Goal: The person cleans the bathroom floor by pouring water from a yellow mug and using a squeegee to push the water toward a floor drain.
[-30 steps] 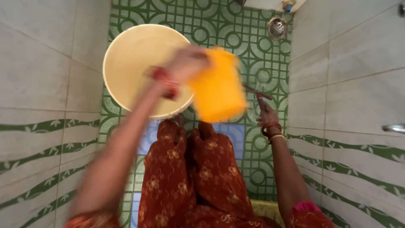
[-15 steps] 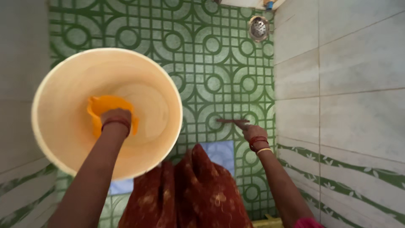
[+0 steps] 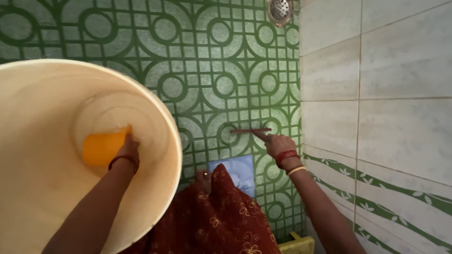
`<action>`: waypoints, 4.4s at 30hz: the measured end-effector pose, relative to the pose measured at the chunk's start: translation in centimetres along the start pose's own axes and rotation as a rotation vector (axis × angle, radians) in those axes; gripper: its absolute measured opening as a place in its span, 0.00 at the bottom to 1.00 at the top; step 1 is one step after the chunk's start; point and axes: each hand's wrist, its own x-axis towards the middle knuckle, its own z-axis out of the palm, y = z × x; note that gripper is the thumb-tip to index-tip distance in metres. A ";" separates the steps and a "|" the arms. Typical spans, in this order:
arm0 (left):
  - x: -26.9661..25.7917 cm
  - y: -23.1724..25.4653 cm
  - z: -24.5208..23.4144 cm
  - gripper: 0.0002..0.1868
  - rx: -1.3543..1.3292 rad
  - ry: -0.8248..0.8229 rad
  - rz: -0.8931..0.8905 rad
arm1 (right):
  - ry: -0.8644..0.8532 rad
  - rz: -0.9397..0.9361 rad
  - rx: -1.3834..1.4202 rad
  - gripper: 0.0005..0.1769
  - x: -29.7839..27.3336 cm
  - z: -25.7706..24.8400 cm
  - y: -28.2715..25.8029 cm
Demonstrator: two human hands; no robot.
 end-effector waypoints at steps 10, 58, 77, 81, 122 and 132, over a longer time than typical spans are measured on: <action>-7.9 -3.2 -2.0 0.21 -0.300 0.462 -0.417 | 0.044 -0.052 0.053 0.16 -1.5 1.2 0.2; -32.2 14.4 10.9 0.38 -1.256 0.912 -1.045 | 0.090 -0.154 0.127 0.36 -9.8 -0.4 -3.4; -0.3 8.4 17.4 0.18 -0.949 0.261 -0.546 | -0.063 0.044 -0.072 0.21 -3.0 1.6 -2.3; -0.6 8.5 17.7 0.18 -0.598 0.135 -0.458 | -0.059 0.031 -0.072 0.21 -2.1 1.6 -1.7; -31.3 4.1 -10.5 0.09 -0.840 0.971 -0.277 | 0.070 -0.628 0.167 0.15 1.9 -4.3 -28.5; -27.0 -3.1 0.8 0.17 -1.014 1.462 -0.979 | 0.252 -0.703 0.030 0.16 2.2 -8.1 -32.0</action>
